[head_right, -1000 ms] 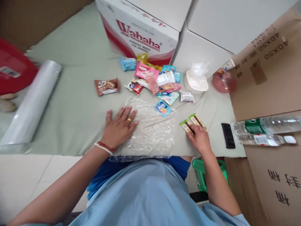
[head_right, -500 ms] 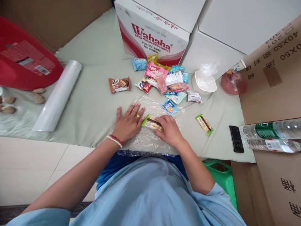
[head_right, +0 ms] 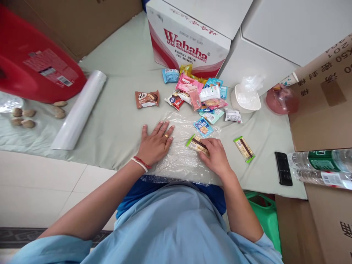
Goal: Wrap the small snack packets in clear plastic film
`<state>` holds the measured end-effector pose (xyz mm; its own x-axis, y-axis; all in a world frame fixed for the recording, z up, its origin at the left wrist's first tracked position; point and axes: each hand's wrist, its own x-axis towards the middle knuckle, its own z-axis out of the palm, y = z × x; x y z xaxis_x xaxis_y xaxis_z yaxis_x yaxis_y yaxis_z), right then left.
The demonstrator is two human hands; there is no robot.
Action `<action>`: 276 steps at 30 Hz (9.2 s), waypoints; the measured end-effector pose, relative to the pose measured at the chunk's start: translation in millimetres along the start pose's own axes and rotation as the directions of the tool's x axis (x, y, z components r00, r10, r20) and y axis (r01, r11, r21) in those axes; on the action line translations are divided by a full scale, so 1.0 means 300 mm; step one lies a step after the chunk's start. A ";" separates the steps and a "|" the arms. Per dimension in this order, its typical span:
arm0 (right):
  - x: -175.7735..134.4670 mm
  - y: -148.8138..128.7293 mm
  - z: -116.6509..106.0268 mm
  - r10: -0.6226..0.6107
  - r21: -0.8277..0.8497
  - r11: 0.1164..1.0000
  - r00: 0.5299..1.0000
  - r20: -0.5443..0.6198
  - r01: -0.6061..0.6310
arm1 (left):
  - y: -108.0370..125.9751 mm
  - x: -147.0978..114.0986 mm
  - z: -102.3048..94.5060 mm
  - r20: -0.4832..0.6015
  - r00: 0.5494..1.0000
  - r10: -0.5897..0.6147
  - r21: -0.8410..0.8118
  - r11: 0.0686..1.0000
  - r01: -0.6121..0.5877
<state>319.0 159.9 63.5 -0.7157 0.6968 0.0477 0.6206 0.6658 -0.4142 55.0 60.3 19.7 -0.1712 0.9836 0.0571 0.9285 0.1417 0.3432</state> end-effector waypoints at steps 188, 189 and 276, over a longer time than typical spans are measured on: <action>0.126 0.154 -0.047 0.215 -0.088 0.973 0.977 0.003 -0.214 | -0.195 0.085 -0.155 -0.130 0.975 -0.180 -0.210 0.966 0.151; 0.133 0.149 -0.052 0.211 -0.124 0.969 0.977 -0.030 -0.214 | -0.197 0.075 -0.165 -0.217 0.960 -0.177 -0.179 0.974 0.139; 0.193 -0.269 -0.001 0.175 -0.022 0.984 0.951 0.256 -0.175 | 0.242 -0.189 0.023 0.051 0.977 0.205 0.154 0.965 -0.211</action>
<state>227.6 146.7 99.8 -0.6542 0.7104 -0.2598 0.7431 0.5396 -0.3958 134.3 15.6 34.9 0.0402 0.9961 0.0781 0.9831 -0.0534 0.1751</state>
